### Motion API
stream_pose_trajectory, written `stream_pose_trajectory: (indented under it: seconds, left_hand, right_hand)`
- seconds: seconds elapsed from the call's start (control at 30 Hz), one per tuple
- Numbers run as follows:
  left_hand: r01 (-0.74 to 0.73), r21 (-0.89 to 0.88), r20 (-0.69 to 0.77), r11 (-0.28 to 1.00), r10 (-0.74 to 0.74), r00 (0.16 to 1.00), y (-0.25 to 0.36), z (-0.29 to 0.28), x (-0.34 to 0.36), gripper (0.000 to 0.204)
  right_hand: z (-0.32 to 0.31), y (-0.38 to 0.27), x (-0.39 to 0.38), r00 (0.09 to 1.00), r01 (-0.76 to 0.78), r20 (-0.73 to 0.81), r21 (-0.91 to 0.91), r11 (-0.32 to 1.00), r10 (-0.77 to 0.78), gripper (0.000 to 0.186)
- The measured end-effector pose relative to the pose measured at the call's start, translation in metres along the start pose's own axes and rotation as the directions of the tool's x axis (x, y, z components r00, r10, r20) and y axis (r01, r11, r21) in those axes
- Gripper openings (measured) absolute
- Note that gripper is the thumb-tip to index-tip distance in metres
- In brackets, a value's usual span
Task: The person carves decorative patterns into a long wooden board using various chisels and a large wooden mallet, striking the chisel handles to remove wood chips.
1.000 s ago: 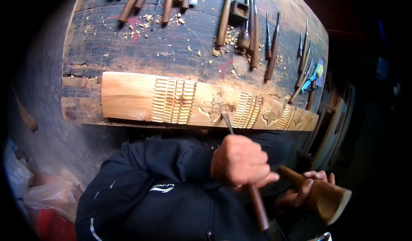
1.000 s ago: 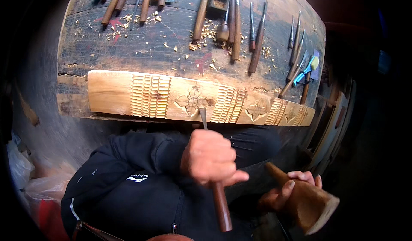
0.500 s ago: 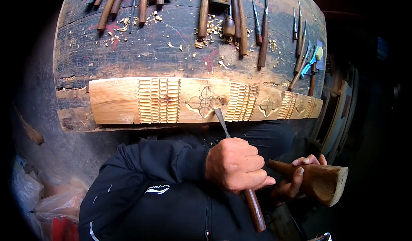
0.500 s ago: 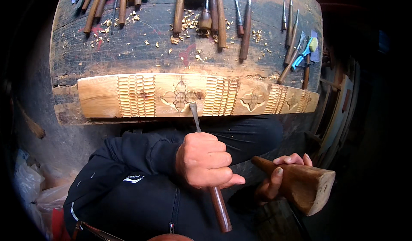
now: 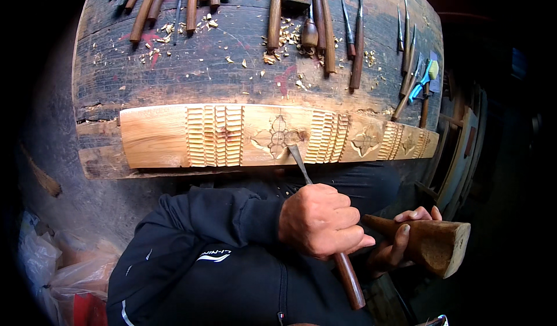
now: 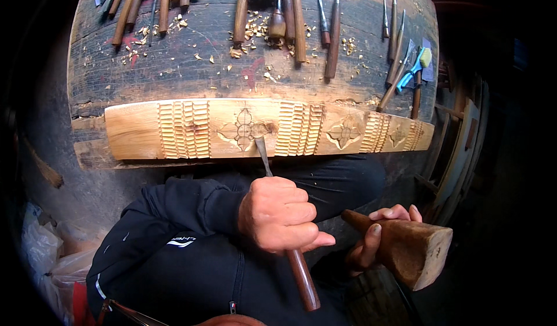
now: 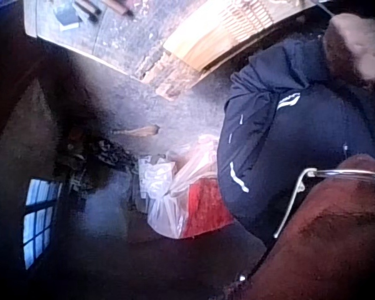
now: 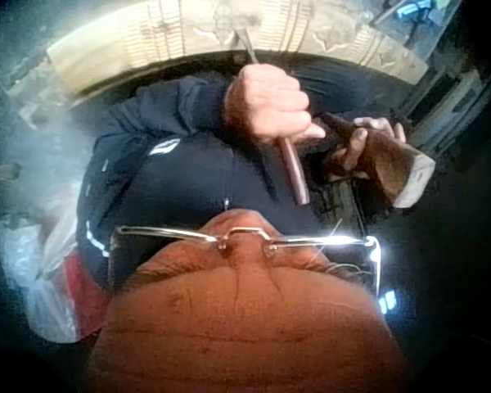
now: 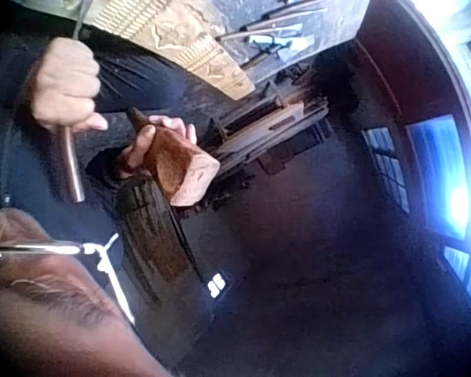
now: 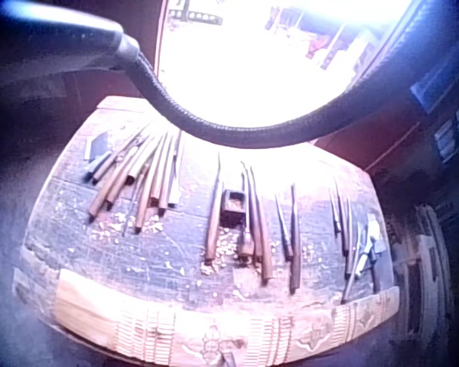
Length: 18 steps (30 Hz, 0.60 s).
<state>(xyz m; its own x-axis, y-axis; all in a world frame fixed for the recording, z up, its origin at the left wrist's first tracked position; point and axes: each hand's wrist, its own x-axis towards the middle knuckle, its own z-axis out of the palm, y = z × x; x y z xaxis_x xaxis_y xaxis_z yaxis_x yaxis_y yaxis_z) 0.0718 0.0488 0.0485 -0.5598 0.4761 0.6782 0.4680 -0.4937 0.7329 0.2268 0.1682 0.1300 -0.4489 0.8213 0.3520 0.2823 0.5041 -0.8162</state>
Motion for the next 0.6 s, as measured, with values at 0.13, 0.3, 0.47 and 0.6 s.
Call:
stream_pose_trajectory:
  seconds: [0.13, 0.3, 0.47, 0.6]
  left_hand:
    - [0.001, 0.008, 0.000, 1.000, -0.001, 1.000, -0.0001, 0.0015, -0.0008, 0.055]
    - [0.007, 0.004, 0.004, 1.000, -0.007, 1.000, 0.0002, 0.0011, -0.0003, 0.055]
    - [0.008, -0.009, 0.029, 1.000, -0.008, 1.000, 0.0010, 0.0003, -0.0014, 0.055]
    - [0.017, -0.015, 0.036, 1.000, -0.017, 0.999, 0.0019, -0.0014, -0.0003, 0.054]
  right_hand:
    - [0.0036, -0.0015, 0.0001, 1.000, 0.002, -0.009, -0.010, 1.000, -0.002, 0.073]
    - [0.0000, 0.0026, -0.0005, 1.000, -0.001, -0.001, 0.001, 1.000, 0.001, 0.075]
    - [0.0009, 0.0028, -0.0011, 1.000, -0.005, -0.004, -0.008, 1.000, 0.004, 0.076]
    - [0.0003, 0.0058, -0.0015, 1.000, 0.001, 0.000, -0.012, 1.000, -0.001, 0.075]
